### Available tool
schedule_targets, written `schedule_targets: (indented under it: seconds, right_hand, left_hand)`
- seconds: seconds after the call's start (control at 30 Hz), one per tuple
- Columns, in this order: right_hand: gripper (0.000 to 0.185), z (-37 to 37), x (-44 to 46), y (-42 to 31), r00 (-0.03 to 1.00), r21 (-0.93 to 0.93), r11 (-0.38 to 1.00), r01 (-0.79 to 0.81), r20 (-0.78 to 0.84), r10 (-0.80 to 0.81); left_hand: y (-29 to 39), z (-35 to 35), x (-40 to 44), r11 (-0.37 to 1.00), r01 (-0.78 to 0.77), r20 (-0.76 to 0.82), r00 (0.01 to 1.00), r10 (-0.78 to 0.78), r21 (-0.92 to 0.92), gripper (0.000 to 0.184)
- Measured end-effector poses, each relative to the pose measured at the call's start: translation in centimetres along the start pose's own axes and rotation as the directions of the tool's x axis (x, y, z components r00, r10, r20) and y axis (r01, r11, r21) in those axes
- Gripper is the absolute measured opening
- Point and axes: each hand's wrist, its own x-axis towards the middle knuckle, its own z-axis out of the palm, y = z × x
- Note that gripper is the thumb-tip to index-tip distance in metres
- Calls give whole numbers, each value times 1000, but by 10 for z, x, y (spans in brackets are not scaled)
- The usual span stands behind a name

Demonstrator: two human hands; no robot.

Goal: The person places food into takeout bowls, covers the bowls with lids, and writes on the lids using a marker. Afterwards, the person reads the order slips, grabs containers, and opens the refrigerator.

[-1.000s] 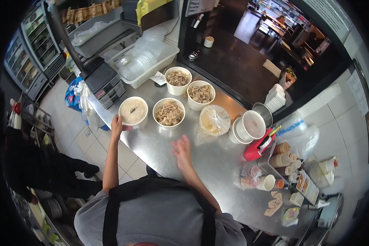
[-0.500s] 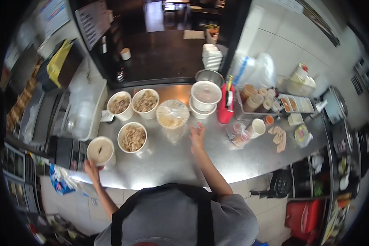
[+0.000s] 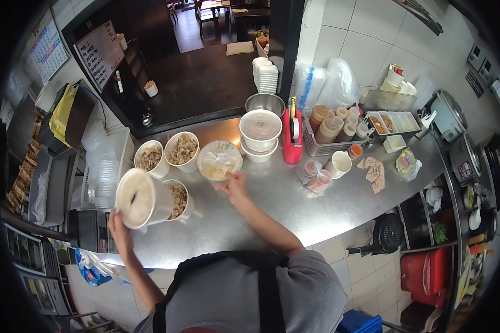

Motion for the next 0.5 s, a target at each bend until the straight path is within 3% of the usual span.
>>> schedule_targets:
  seconds: [0.03, 0.13, 0.17, 0.27, 0.37, 0.43, 0.5]
  right_hand:
    - [42, 2, 0, -6, 1000, -4, 1000, -7, 5, 7]
    - [39, 7, 5, -26, 999, -86, 995, -50, 5, 50]
    - [38, 6, 5, -31, 998, -126, 990, -67, 1, 67]
    - [27, -14, 11, -40, 996, -303, 951, 58, 88, -32]
    - [19, -26, -29, -79, 901, -626, 647, 434, 282, -331]
    - [20, -24, -48, -115, 710, -627, 435, 646, 283, -645]
    - [30, -34, -24, -146, 247, -687, -45, 725, 320, -914]
  left_hand:
    - [-3, 9, 6, 999, -24, 226, 974, 18, 24, 21]
    - [-10, 78, 8, 997, -24, 375, 925, 53, -80, 19]
    - [-5, 101, 5, 993, -9, 515, 855, 69, -117, 19]
    - [-36, 167, 16, 988, -4, 551, 830, 88, -151, 18]
    - [-45, 213, 16, 982, 89, 563, 826, 20, -166, 20]
    - [-64, 239, 25, 983, 101, 555, 832, 0, -151, 20]
    - [-76, 257, 30, 982, 118, 563, 826, -13, -151, 20]
